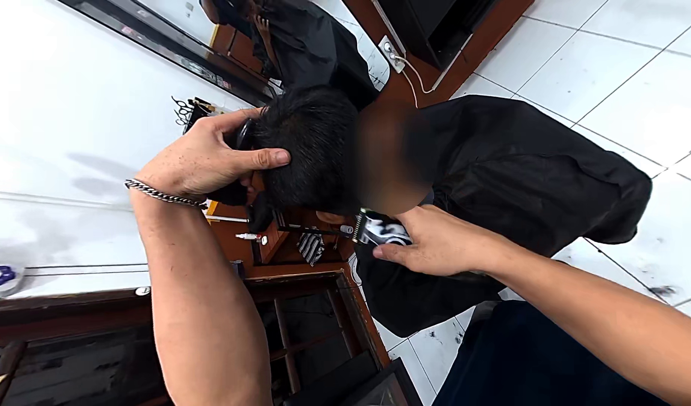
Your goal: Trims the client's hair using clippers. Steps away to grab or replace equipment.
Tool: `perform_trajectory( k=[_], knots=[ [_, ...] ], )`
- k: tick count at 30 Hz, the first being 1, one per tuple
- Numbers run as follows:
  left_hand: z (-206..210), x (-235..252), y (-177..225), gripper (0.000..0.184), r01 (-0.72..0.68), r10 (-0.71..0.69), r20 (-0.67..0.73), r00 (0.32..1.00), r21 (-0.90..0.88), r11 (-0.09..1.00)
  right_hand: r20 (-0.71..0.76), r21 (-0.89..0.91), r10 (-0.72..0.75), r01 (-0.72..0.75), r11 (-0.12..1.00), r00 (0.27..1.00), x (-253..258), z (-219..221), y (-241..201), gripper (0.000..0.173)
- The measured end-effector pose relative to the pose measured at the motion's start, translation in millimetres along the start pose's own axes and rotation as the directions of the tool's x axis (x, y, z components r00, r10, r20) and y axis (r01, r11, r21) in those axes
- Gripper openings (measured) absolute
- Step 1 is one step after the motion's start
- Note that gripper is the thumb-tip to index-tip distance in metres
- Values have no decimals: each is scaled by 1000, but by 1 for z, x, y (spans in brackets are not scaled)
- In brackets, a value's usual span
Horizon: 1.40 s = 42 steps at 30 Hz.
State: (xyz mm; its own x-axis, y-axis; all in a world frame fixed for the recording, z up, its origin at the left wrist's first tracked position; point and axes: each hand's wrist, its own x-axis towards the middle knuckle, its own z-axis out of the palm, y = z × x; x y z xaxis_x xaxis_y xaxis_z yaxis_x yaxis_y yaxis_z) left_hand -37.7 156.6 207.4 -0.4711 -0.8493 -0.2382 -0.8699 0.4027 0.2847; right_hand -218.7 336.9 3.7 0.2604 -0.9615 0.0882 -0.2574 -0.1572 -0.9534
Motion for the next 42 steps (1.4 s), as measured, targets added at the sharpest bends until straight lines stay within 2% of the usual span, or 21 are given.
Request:
perform_trajectory(
  k=[2,4,6,14,17,19,22,27,30,32,34,36,39,42],
  knots=[
    [1,-1,-2,53,-21,21,-2,1000,16,1000,-3,30,92,-92,995,996,-6,9,8,37],
    [0,1,-6,53,-38,38,-4,999,32,999,-122,96,152,-141,985,981,-8,10,14,40],
    [-1,4,-8,52,-51,51,-5,999,42,998,-159,123,185,-166,978,970,-4,3,16,42],
    [-3,10,-8,49,-107,107,15,994,58,993,-234,57,160,-150,987,959,7,2,7,41],
    [-2,12,-8,45,-104,103,12,995,52,993,-267,12,80,-79,997,961,9,4,3,42],
    [-1,13,-8,47,-106,105,15,994,48,993,-245,-44,54,-67,997,968,6,2,3,44],
    [-2,14,-8,50,-99,98,15,995,50,994,-221,-39,124,-136,990,967,5,-1,3,41],
    [-2,16,-5,49,-91,90,27,996,64,994,-218,-52,63,-76,996,974,8,-3,-4,42],
    [-4,17,-7,46,-85,83,33,996,57,995,-203,-47,118,-130,990,972,8,-6,-1,38],
    [-5,18,-7,46,-94,92,42,995,63,994,-251,-36,68,-79,996,966,11,-1,-3,41],
    [-5,19,-9,45,-114,111,47,993,69,991,-203,-79,4,-20,997,979,11,7,-7,43],
    [-6,19,-7,47,-115,112,41,993,77,990,-85,-98,65,-73,992,994,6,11,-8,38],
    [-7,19,-6,47,-130,127,40,991,98,987,-136,-10,153,-156,988,979,0,25,5,40],
    [-6,18,-6,40,-148,143,53,988,92,985,-108,86,174,-165,982,979,3,24,12,42]
  ],
)
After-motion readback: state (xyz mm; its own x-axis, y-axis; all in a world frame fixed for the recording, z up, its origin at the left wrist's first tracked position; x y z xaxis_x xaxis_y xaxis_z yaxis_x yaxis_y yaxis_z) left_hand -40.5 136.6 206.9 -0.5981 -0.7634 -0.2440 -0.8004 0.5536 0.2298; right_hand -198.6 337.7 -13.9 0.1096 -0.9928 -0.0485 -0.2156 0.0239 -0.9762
